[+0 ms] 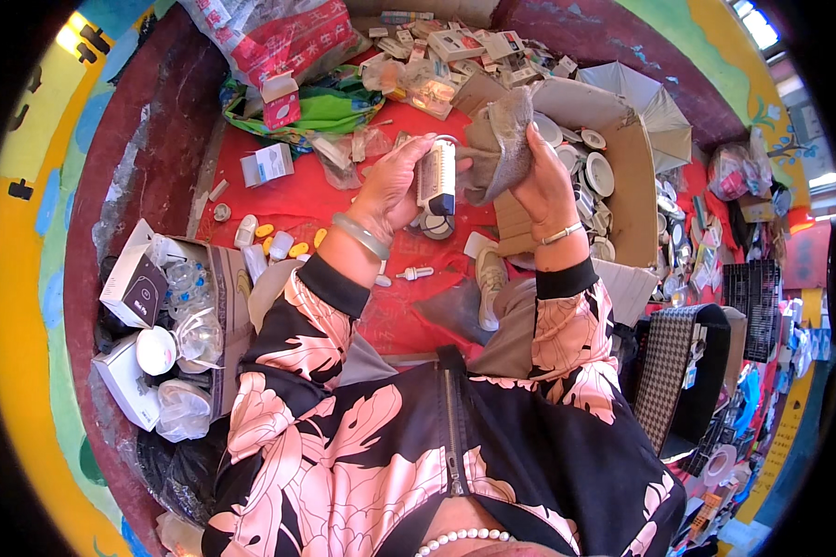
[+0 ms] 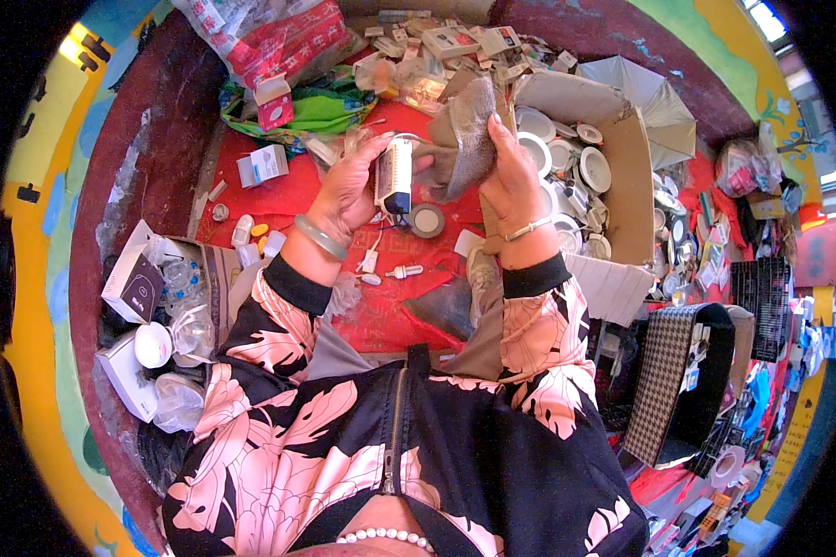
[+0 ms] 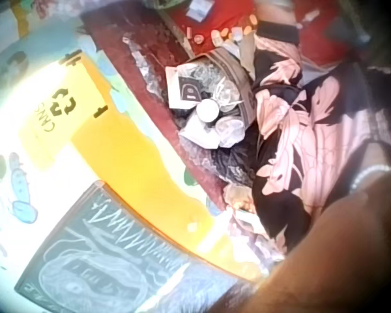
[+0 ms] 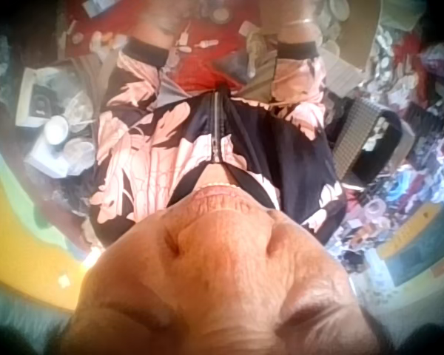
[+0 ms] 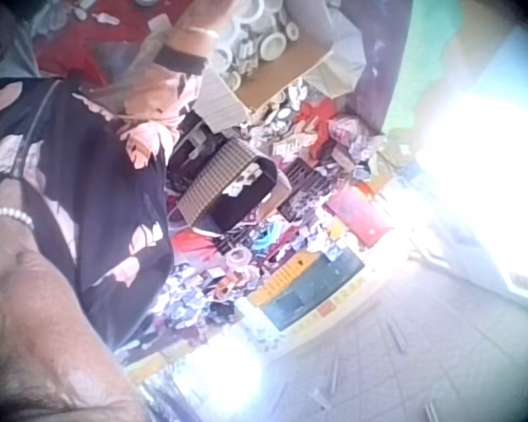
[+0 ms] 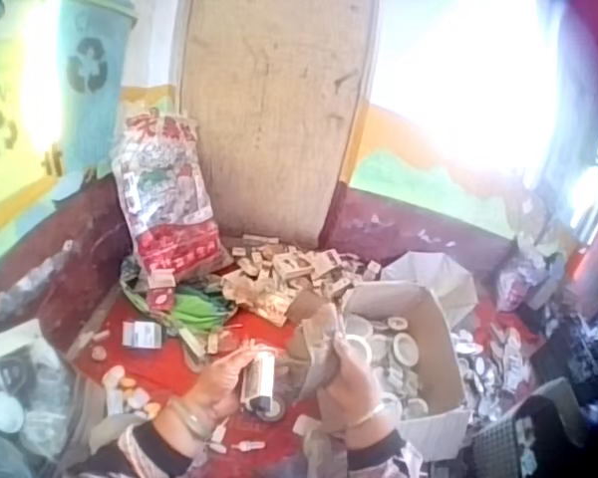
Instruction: The person wipes several objects, including light fixture components and an electrical timer device, using a cloth while sitting on the floor surrounded by boxes and various items.
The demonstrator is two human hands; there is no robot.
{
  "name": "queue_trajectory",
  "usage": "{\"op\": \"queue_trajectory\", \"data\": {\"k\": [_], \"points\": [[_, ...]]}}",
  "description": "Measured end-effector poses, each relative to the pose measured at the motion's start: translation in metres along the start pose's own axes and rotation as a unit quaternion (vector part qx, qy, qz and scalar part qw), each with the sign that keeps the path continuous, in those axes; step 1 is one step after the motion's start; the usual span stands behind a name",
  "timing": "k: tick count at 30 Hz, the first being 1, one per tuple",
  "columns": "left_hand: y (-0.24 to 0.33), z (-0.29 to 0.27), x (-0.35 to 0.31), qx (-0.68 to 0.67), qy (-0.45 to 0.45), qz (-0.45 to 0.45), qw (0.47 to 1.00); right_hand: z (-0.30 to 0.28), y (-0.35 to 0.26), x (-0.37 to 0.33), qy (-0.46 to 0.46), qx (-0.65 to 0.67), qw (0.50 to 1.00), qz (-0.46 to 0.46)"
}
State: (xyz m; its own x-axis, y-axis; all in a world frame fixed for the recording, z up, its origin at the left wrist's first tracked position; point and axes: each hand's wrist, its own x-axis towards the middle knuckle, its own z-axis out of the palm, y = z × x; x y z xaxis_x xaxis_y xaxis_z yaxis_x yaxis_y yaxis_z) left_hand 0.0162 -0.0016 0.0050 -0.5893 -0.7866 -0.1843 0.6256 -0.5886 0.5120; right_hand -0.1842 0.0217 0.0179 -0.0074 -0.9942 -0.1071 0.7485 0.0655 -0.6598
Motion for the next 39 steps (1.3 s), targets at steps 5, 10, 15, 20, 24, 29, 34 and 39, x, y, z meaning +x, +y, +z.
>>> {"op": "queue_trajectory", "data": {"k": [5,10,15,20,24,29,34,39], "points": [[0.009,0.001,0.001,0.036,-0.003,0.051,0.998,-0.032,-0.011,0.013,0.033,-0.088,0.992,-0.084],[0.041,-0.007,-0.005,-0.015,0.021,0.139,0.990,-0.042,-0.032,0.006,0.175,-0.015,0.978,-0.114],[0.056,-0.010,-0.016,0.091,-0.003,0.118,0.989,-0.026,-0.052,-0.010,0.039,0.079,0.987,-0.133],[0.058,-0.003,-0.021,0.143,-0.034,0.071,0.987,-0.065,-0.022,0.006,-0.202,0.143,0.964,0.091],[0.060,-0.012,-0.022,0.222,-0.053,0.015,0.973,-0.044,-0.021,-0.010,-0.109,0.153,0.982,-0.019],[0.048,-0.011,-0.019,0.376,-0.121,-0.005,0.919,-0.024,-0.014,0.002,-0.142,0.169,0.972,0.081],[0.029,0.002,-0.014,0.385,-0.187,-0.088,0.899,-0.004,0.022,-0.011,-0.101,-0.103,0.984,0.102],[0.016,-0.008,-0.007,0.636,-0.207,-0.041,0.743,0.010,0.030,-0.023,-0.176,-0.545,0.816,0.077]]}}
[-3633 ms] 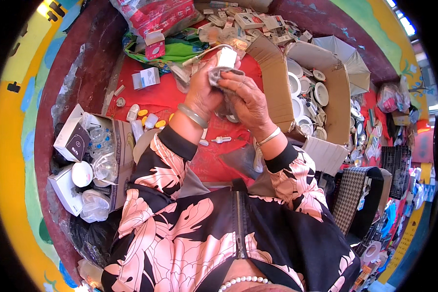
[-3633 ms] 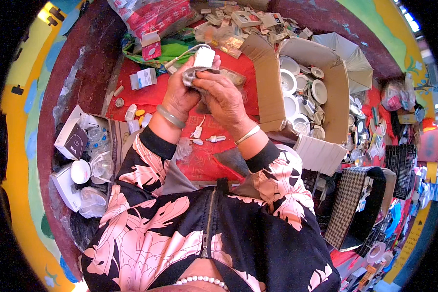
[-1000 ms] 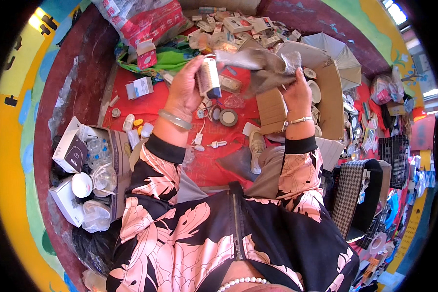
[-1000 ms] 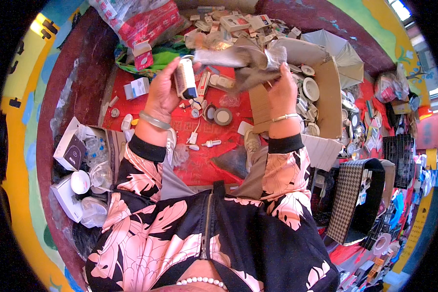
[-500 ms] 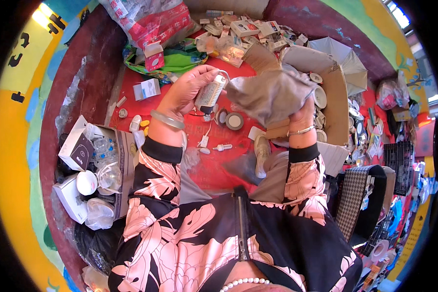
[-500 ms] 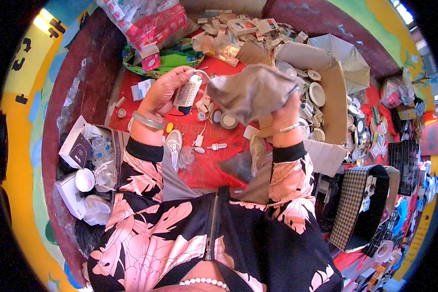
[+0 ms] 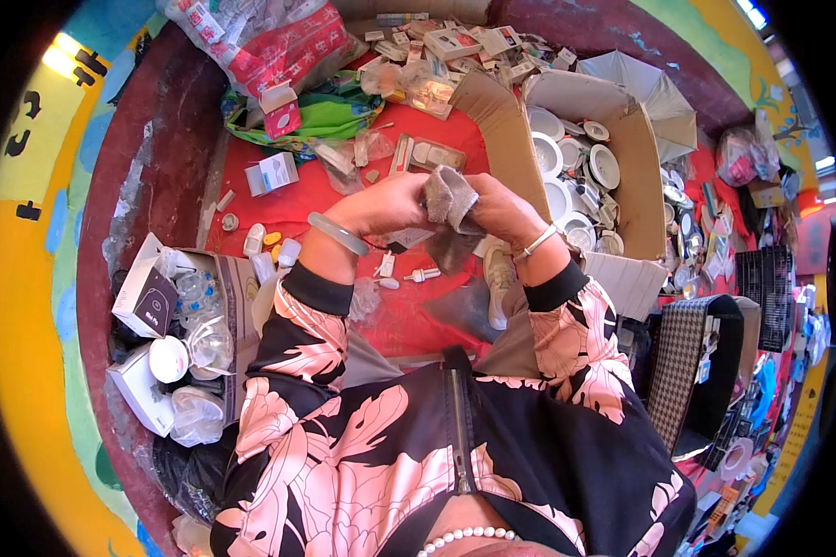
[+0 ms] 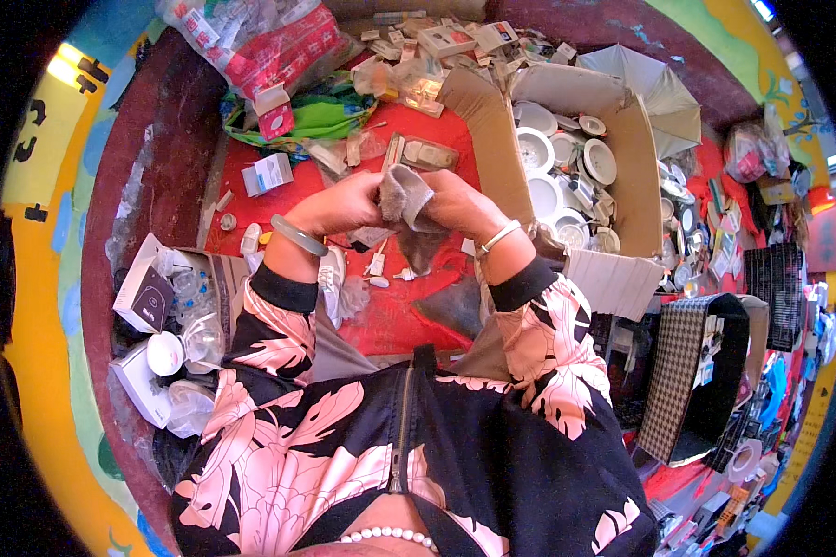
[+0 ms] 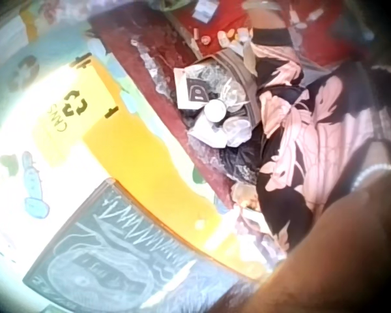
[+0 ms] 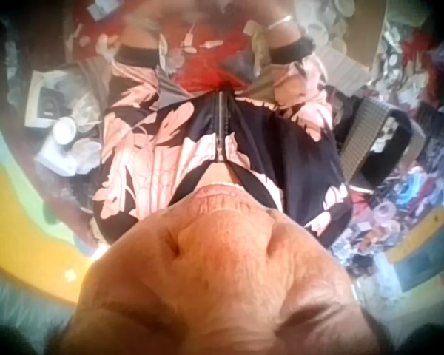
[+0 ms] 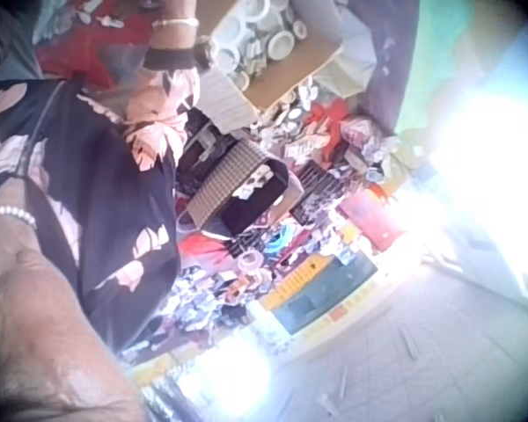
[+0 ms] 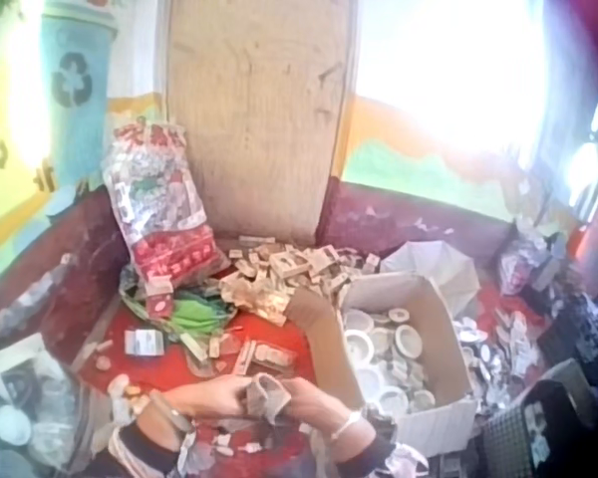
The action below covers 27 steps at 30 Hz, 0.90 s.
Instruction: The person wipes several objects, including light fixture components and an electrical timer device, using a cloth while sitting on the floor surrounded by boxes and various items.
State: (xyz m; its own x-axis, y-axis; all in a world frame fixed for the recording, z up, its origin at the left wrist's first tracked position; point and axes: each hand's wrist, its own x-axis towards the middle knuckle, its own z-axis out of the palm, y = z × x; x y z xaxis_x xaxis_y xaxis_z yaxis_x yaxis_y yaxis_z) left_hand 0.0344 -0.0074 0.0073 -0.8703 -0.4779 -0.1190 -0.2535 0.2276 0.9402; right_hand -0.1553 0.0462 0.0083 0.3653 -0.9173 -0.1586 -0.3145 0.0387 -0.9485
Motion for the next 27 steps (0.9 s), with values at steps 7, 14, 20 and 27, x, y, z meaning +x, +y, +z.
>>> {"op": "queue_trajectory", "data": {"k": [7,14,20,27], "points": [[0.012,0.007,-0.004,0.057,-0.014,-0.059,0.997,-0.011,-0.007,-0.004,-0.065,-0.175,0.982,-0.017],[0.011,0.006,-0.006,-0.158,-0.057,-0.027,0.985,-0.020,-0.009,-0.011,-0.087,-0.104,0.990,-0.029],[0.020,0.000,-0.013,-0.211,-0.094,-0.008,0.973,-0.022,-0.010,-0.014,-0.135,-0.024,0.990,-0.036],[0.022,-0.014,-0.027,-0.169,-0.067,-0.050,0.982,-0.028,-0.031,-0.025,-0.131,-0.003,0.991,0.019]]}}
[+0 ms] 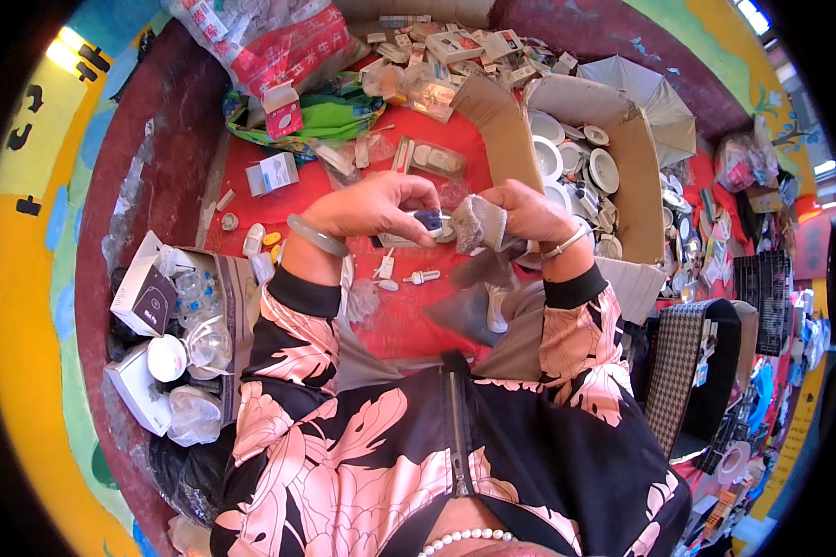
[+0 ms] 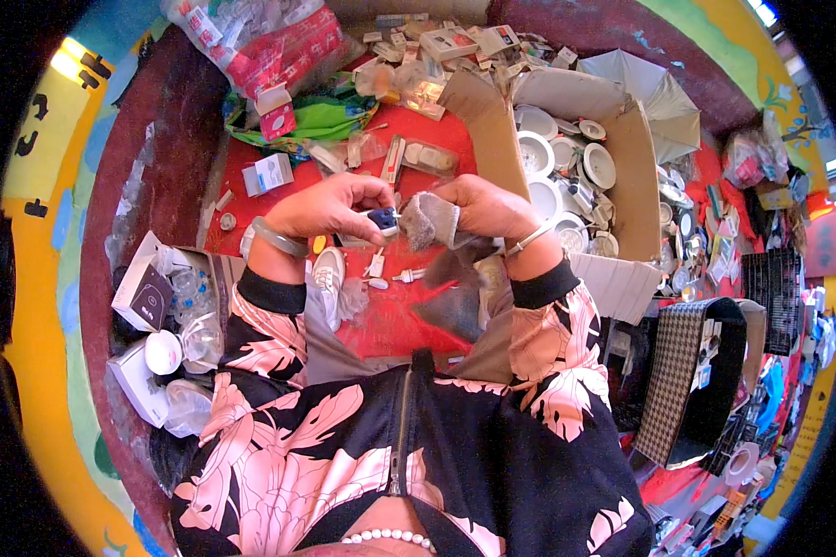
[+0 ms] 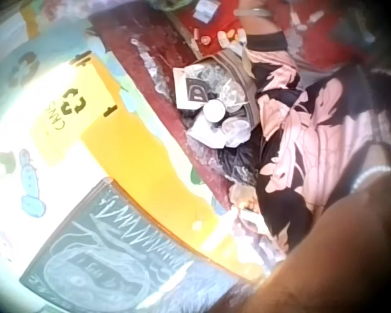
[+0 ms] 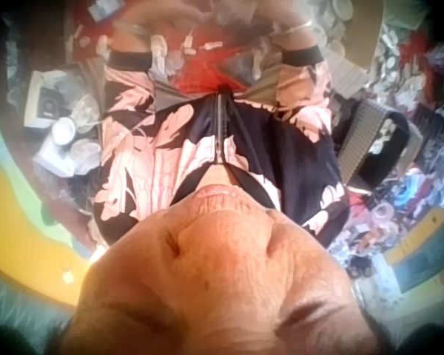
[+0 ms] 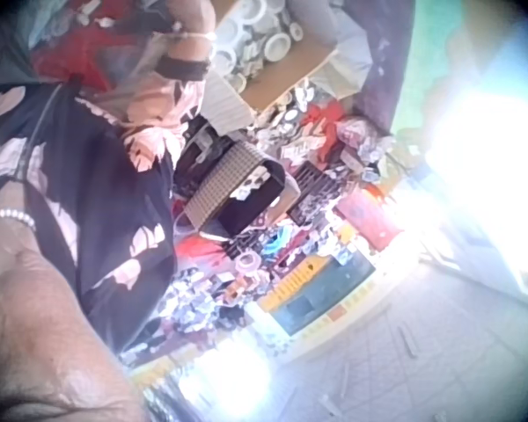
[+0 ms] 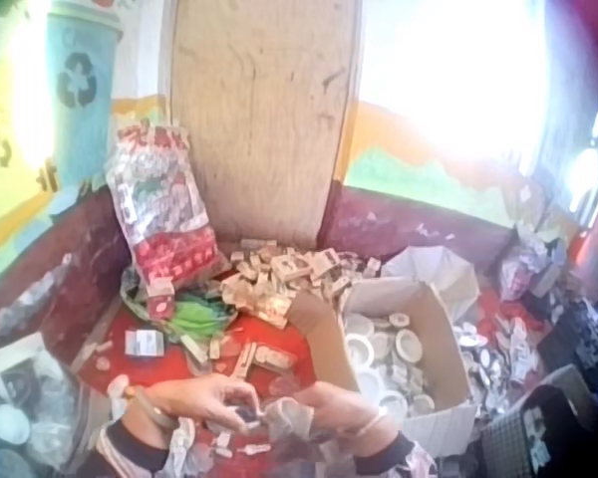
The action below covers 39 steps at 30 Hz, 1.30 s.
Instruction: The person wipes several objects, including light fixture components and an electrical timer device, using a cloth while sitting on the floor surrounded by boxes and various items.
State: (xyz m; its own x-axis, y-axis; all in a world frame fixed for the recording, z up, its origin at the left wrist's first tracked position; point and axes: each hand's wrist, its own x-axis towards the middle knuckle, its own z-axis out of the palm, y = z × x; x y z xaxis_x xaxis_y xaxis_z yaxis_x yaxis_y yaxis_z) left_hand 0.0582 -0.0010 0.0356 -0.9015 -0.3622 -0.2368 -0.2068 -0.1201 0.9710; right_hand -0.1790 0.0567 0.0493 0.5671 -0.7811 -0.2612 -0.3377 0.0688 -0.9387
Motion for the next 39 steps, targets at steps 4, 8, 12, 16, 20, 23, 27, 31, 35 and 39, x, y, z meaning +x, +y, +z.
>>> {"op": "queue_trajectory", "data": {"k": [4,8,12,16,20,23,27,31,35,39], "points": [[0.000,-0.001,-0.005,0.022,0.000,0.010,1.000,-0.003,0.006,0.001,-0.006,-0.069,0.998,0.000],[-0.002,-0.007,-0.015,-0.001,0.019,0.012,1.000,-0.005,-0.010,-0.014,0.007,-0.055,0.998,0.005],[0.010,-0.008,-0.030,0.031,0.001,-0.010,0.999,-0.009,-0.002,-0.010,-0.062,-0.127,0.990,0.005],[0.015,-0.013,-0.047,0.025,0.062,0.002,0.998,-0.006,0.007,-0.012,-0.039,-0.132,0.990,-0.025],[0.010,-0.020,-0.076,-0.024,0.135,-0.003,0.991,-0.002,-0.004,-0.004,-0.013,-0.146,0.985,-0.086],[0.008,-0.023,-0.078,-0.036,0.159,-0.006,0.987,0.003,0.005,0.001,0.032,-0.108,0.987,-0.112],[0.001,-0.022,-0.082,-0.060,0.224,0.038,0.972,0.011,0.008,0.010,0.117,-0.066,0.986,-0.096],[-0.008,-0.034,-0.086,-0.123,0.271,0.225,0.928,-0.005,0.015,0.009,0.196,-0.058,0.979,-0.014],[-0.018,-0.049,-0.068,-0.280,0.362,0.287,0.841,-0.010,0.039,0.020,0.309,0.078,0.941,-0.116],[-0.041,-0.023,-0.012,-0.337,0.394,0.244,0.820,0.027,0.022,0.045,0.282,0.466,0.816,-0.194]]}}
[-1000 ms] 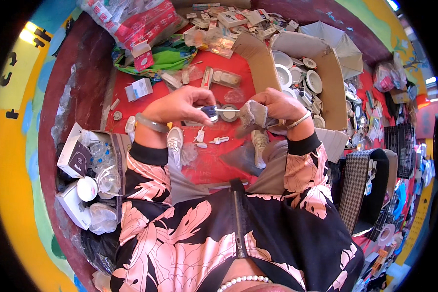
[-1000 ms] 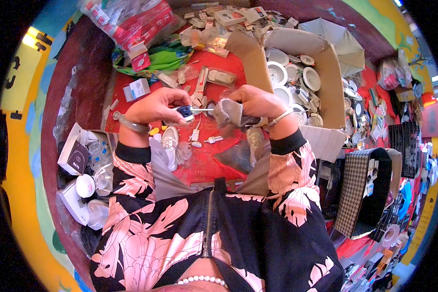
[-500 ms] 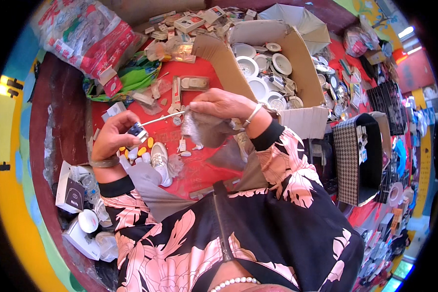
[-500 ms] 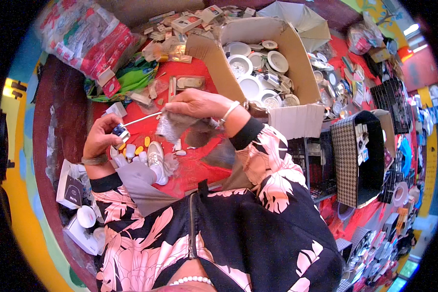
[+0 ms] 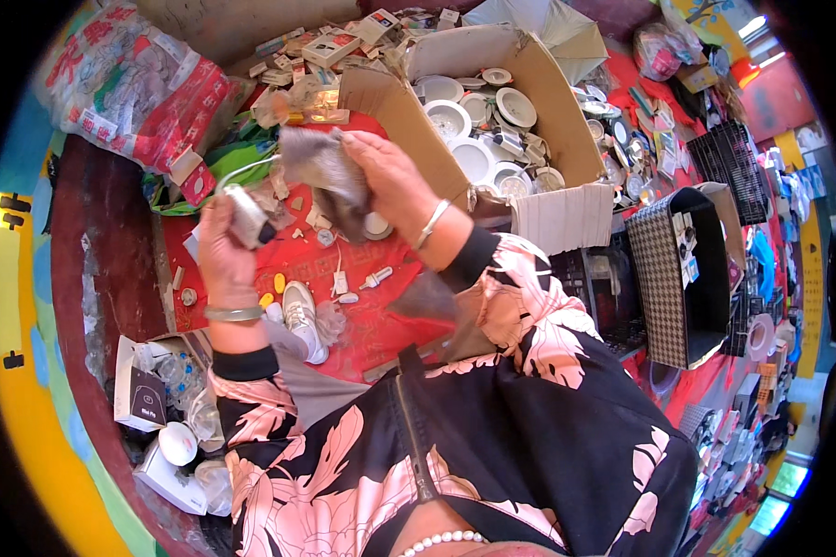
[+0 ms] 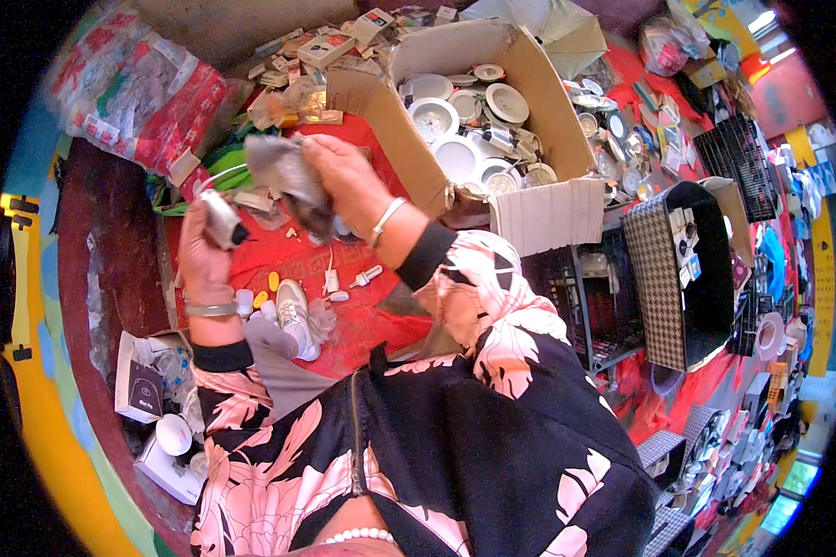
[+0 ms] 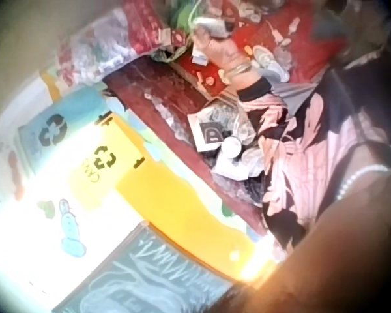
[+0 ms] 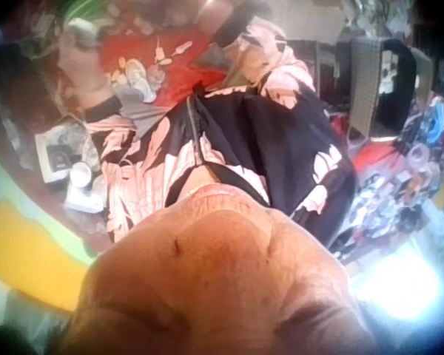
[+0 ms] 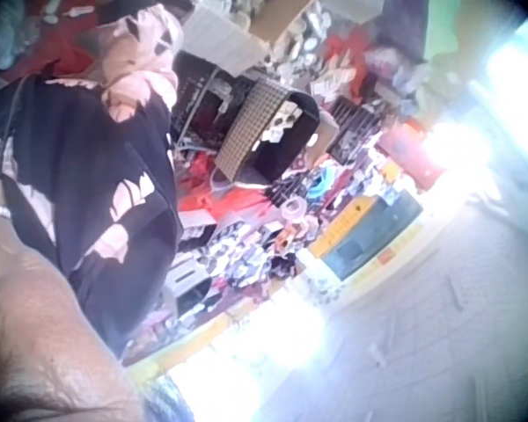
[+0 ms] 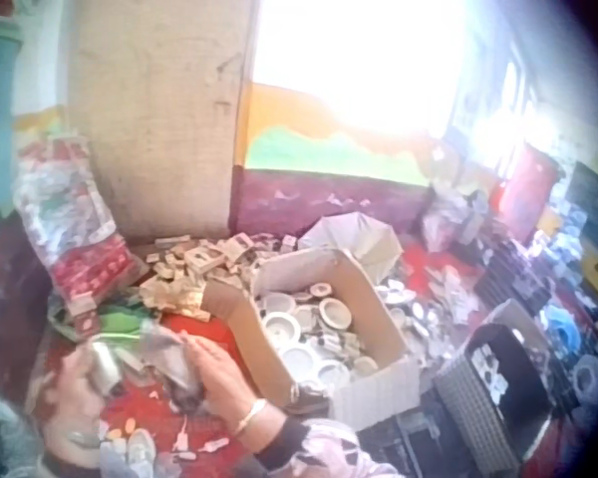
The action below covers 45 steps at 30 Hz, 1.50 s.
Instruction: The person wipes several objects, including light fixture components and an electrical timer device, using a cloth while sitting on the floor surrounded by boxes and various items.
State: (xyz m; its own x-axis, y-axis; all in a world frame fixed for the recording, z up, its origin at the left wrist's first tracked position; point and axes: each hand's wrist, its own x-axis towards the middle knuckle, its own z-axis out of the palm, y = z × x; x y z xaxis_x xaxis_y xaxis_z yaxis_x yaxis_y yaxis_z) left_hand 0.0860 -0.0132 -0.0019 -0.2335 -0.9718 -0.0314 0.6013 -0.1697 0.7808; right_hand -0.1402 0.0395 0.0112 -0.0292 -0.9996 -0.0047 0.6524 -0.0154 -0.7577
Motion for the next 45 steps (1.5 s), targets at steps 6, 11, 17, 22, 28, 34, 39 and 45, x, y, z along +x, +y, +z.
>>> {"op": "queue_trajectory", "data": {"k": [6,11,17,22,28,34,39,45], "points": [[-0.057,0.045,-0.002,-0.149,0.043,-0.041,0.987,0.026,0.071,0.002,-0.012,-0.511,0.821,-0.256],[-0.060,0.043,0.011,-0.111,-0.012,0.018,0.994,0.029,0.068,0.009,0.024,-0.471,0.845,-0.253],[-0.050,0.067,0.002,-0.138,-0.056,0.011,0.989,0.035,0.022,0.008,0.087,-0.447,0.879,-0.139],[-0.033,0.077,0.013,-0.168,-0.035,0.038,0.984,0.010,0.026,0.023,0.110,-0.005,0.992,0.060],[-0.028,0.078,0.021,-0.196,0.005,0.056,0.979,-0.009,0.035,0.025,0.059,-0.475,0.863,-0.160],[-0.043,0.079,0.010,-0.116,0.013,0.006,0.993,0.015,-0.006,0.013,-0.021,-0.241,0.970,0.007],[-0.062,0.080,0.012,-0.041,0.052,0.025,0.997,0.019,0.003,0.007,-0.061,-0.387,0.919,0.043],[-0.064,0.094,0.007,0.029,-0.017,-0.033,0.999,0.009,-0.006,0.017,-0.025,0.085,0.996,0.032]]}}
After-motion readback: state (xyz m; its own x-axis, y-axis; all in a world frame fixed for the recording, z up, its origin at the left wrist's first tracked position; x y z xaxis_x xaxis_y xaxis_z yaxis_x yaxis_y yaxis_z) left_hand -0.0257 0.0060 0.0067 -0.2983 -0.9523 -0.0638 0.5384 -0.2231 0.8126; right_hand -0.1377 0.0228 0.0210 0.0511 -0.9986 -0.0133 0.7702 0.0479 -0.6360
